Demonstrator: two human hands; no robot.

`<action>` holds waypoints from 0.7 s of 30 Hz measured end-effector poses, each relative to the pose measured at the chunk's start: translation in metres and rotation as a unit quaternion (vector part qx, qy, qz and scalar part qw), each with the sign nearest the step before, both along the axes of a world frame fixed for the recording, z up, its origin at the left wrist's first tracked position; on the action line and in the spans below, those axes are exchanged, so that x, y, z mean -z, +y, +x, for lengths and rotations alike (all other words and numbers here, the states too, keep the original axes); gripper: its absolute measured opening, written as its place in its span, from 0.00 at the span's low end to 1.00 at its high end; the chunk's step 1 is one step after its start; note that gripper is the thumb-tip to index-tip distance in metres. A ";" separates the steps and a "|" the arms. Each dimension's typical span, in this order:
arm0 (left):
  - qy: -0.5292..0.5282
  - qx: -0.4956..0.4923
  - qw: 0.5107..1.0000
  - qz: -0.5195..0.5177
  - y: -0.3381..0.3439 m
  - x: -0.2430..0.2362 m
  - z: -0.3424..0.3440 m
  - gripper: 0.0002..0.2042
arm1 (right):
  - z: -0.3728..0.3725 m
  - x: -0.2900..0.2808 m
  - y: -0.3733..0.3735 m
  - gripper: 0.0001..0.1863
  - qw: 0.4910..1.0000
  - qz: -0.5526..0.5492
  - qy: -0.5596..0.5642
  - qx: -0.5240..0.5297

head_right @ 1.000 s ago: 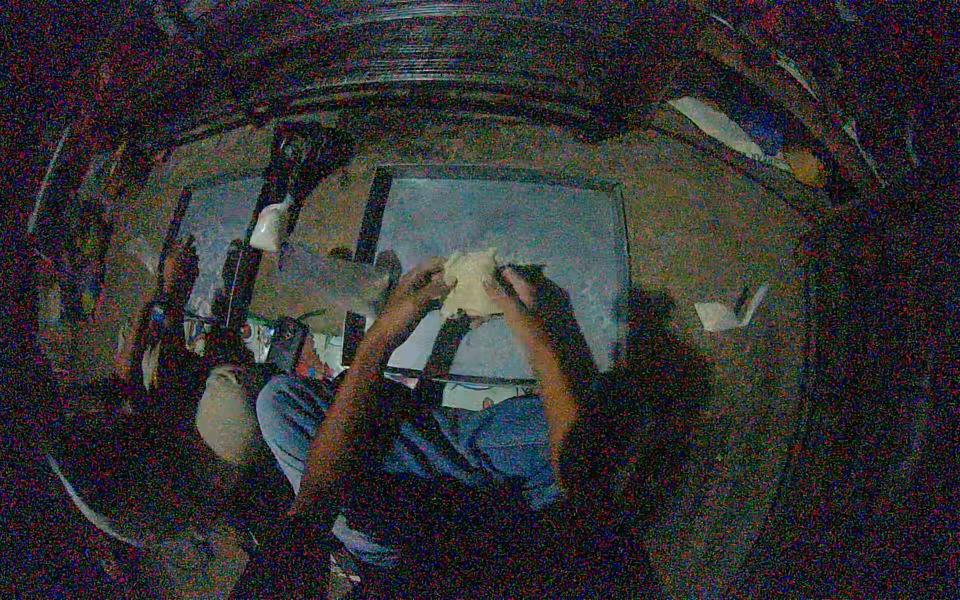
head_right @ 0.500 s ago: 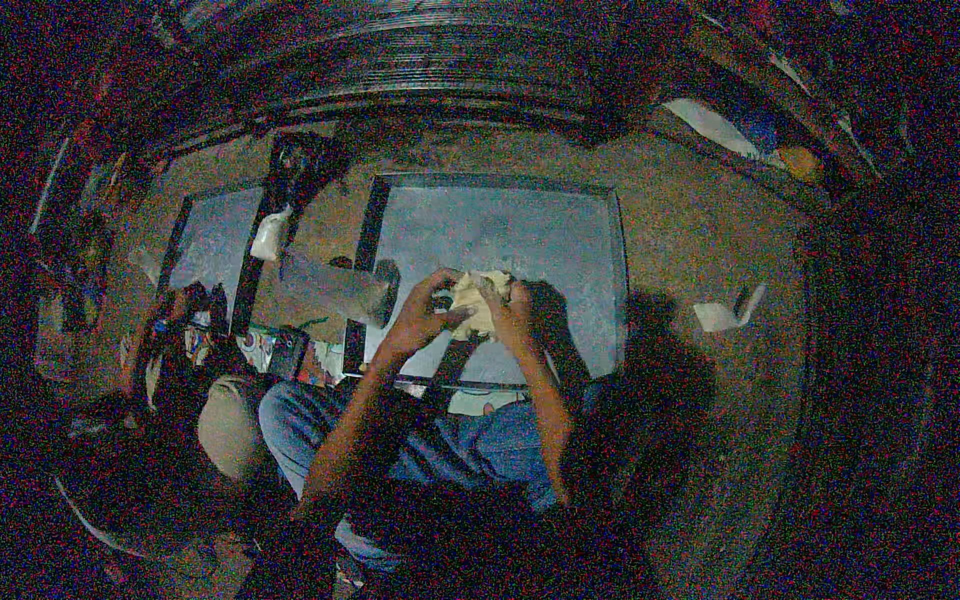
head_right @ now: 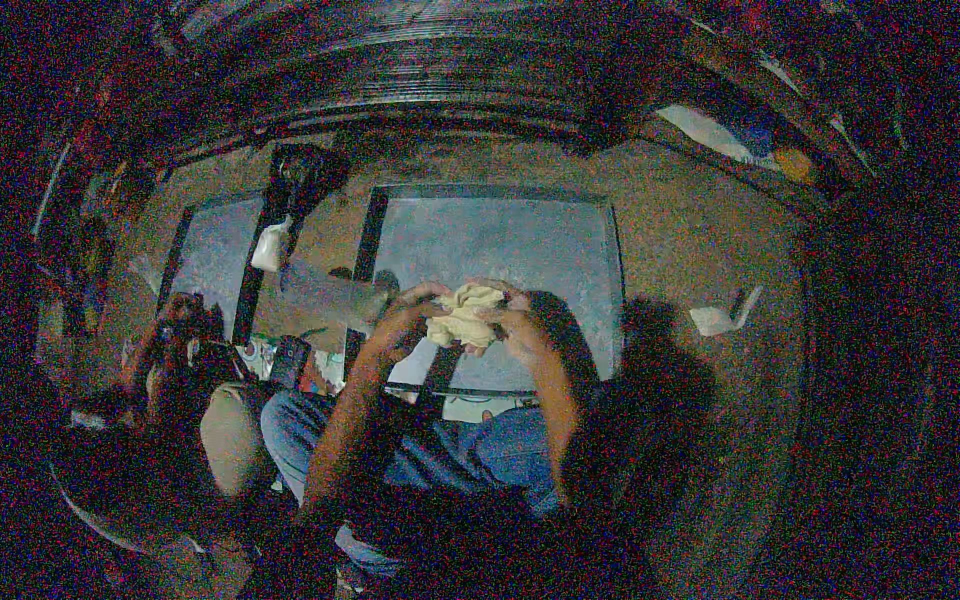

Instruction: The person kneads and shapes a piece of dough by hand on a metal tray.

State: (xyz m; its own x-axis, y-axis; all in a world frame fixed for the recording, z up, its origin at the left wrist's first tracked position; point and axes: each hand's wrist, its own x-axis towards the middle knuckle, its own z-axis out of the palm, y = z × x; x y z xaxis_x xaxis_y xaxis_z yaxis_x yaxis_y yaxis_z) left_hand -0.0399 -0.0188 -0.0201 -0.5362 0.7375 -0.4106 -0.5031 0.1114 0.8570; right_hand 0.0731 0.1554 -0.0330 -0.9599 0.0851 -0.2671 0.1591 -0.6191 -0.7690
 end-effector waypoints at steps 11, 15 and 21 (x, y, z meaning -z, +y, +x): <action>-0.019 0.013 0.999 0.023 0.000 0.006 -0.004 0.15 | -0.002 0.042 0.012 0.23 0.999 0.031 -0.013 0.001; 0.121 0.047 0.992 0.000 -0.005 0.026 -0.006 0.10 | -0.004 0.045 0.004 0.17 0.989 0.145 -0.027 -0.005; 0.012 0.052 0.998 -0.018 0.002 0.010 0.000 0.18 | -0.002 0.024 0.007 0.10 0.968 0.247 -0.047 -0.010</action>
State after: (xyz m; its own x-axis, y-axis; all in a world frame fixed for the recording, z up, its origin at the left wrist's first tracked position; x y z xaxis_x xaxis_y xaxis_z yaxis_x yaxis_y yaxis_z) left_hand -0.0396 -0.0164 -0.0296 -0.4681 0.7748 -0.4249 -0.4664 0.1917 0.8635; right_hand 0.0710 0.1627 -0.0574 -0.9360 0.2063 -0.2854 0.2513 -0.1764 -0.9517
